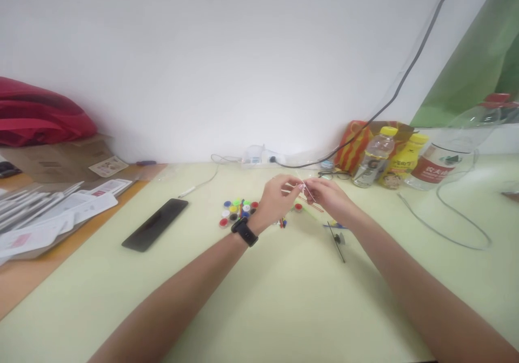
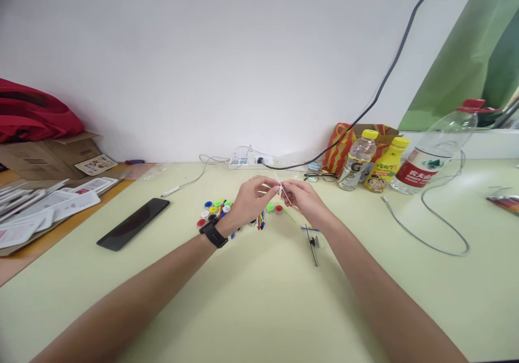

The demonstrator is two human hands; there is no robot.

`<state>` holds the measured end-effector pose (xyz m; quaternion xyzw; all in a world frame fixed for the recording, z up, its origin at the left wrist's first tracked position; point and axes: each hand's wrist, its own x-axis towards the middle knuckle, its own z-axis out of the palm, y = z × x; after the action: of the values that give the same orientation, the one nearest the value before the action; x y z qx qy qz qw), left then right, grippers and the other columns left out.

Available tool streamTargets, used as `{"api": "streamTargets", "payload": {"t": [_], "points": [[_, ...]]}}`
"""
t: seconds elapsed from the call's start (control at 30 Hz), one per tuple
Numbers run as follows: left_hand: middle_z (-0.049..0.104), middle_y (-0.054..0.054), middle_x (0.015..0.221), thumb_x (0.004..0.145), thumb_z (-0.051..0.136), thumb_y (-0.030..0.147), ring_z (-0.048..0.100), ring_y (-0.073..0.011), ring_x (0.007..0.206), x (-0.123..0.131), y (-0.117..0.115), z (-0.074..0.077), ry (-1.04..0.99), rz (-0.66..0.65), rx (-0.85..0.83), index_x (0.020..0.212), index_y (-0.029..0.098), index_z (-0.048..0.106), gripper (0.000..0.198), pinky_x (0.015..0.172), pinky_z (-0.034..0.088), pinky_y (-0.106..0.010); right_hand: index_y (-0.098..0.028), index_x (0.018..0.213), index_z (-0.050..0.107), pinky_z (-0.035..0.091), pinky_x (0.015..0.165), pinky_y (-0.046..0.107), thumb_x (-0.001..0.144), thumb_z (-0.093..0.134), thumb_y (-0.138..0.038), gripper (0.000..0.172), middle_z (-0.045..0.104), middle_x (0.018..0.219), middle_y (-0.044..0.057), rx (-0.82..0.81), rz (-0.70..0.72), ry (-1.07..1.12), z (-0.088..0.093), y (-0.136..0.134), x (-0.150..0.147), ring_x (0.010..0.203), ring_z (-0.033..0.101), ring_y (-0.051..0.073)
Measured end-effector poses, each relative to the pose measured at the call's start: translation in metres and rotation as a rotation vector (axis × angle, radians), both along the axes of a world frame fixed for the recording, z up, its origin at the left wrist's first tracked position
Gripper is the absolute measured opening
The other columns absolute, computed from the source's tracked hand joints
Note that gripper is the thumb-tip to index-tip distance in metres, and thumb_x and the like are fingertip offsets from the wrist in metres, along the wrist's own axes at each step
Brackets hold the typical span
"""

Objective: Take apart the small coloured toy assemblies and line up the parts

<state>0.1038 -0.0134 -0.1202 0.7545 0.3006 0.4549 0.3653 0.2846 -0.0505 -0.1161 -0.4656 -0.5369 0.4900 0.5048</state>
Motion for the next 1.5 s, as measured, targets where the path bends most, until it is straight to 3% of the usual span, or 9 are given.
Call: {"api": "streamTargets", "payload": {"t": [0.17,0.33,0.47,0.63,0.87,1.03,1.13,1.27,1.5], "points": [[0.076,-0.011,0.106,0.093,0.069,0.033,0.076,-0.0199,0.088,-0.002,0.0,0.001,-0.011,-0.101,-0.053,0.109,0.016,0.072,0.023,0.078,0.064,-0.033,-0.022,0.089,0.07,0.048,0.066,0.034,0.08,0.077,-0.045,0.026,0.063,0.077,0.002,-0.026,0.057,0.045,0.0,0.0,0.0,0.068,0.056,0.016],[0.077,-0.01,0.102,0.091,0.07,0.028,0.076,-0.0188,0.087,-0.004,0.0,0.001,0.032,-0.194,0.042,0.106,0.015,0.07,0.02,0.082,0.064,-0.033,-0.022,0.086,0.06,0.052,0.076,0.038,0.078,0.068,-0.033,0.015,0.066,0.075,0.001,-0.041,0.093,0.028,-0.003,0.0,-0.001,0.073,0.064,0.02],[0.077,-0.008,0.092,0.09,0.067,0.023,0.074,-0.0172,0.082,-0.007,-0.002,0.003,0.104,-0.261,0.082,0.096,0.015,0.069,0.01,0.079,0.062,-0.031,-0.022,0.086,0.056,0.039,0.061,0.029,0.078,0.059,-0.028,0.011,0.058,0.065,-0.002,-0.008,0.084,-0.143,-0.001,-0.003,0.0,0.062,0.051,0.015],[0.075,-0.004,0.08,0.085,0.065,0.022,0.072,-0.0159,0.07,-0.009,-0.007,0.001,0.188,-0.246,0.044,0.085,0.017,0.063,0.006,0.067,0.06,-0.027,-0.022,0.089,0.055,0.028,0.057,0.027,0.082,0.051,-0.027,0.01,0.044,0.064,-0.006,-0.072,0.165,-0.314,0.001,-0.009,0.002,0.059,0.036,0.012],[0.078,-0.003,0.086,0.085,0.06,0.02,0.067,-0.0116,0.059,-0.012,-0.009,0.002,0.223,-0.312,-0.016,0.088,0.018,0.061,0.004,0.059,0.055,-0.025,-0.022,0.095,0.054,0.032,0.059,0.027,0.081,0.055,-0.026,0.014,0.054,0.068,-0.004,-0.114,0.217,-0.339,0.0,-0.011,0.003,0.064,0.046,0.014],[0.069,0.001,0.073,0.083,0.064,0.023,0.064,-0.0115,0.06,-0.015,-0.006,0.002,0.236,-0.296,-0.038,0.084,0.019,0.058,0.008,0.055,0.049,-0.023,-0.022,0.095,0.052,0.027,0.056,0.026,0.08,0.055,-0.026,0.015,0.042,0.061,-0.008,-0.151,0.217,-0.314,0.007,-0.015,-0.002,0.057,0.033,0.011],[0.068,0.001,0.074,0.085,0.067,0.03,0.062,-0.0114,0.06,-0.018,-0.003,0.001,0.257,-0.308,-0.081,0.083,0.018,0.058,0.015,0.053,0.046,-0.022,-0.022,0.101,0.055,0.028,0.056,0.026,0.079,0.053,-0.025,0.022,0.04,0.059,-0.009,-0.141,0.097,-0.312,0.008,-0.012,0.002,0.055,0.033,0.012],[0.068,0.0,0.072,0.082,0.073,0.033,0.062,-0.0126,0.062,-0.018,-0.003,-0.004,0.416,-0.325,0.01,0.074,0.018,0.06,0.021,0.057,0.046,-0.025,-0.023,0.102,0.058,0.035,0.057,0.028,0.08,0.053,-0.025,0.023,0.055,0.064,-0.005,-0.047,-0.038,-0.568,-0.007,0.001,0.017,0.06,0.049,0.015],[0.076,-0.003,0.09,0.081,0.074,0.021,0.068,-0.0197,0.086,-0.021,0.001,-0.01,0.668,-0.359,0.277,0.082,0.02,0.072,0.003,0.076,0.048,-0.031,-0.025,0.099,0.061,0.041,0.067,0.031,0.093,0.055,-0.037,0.015,0.071,0.077,0.0,0.14,-0.021,-1.068,-0.032,0.012,0.027,0.073,0.063,0.019]]}}
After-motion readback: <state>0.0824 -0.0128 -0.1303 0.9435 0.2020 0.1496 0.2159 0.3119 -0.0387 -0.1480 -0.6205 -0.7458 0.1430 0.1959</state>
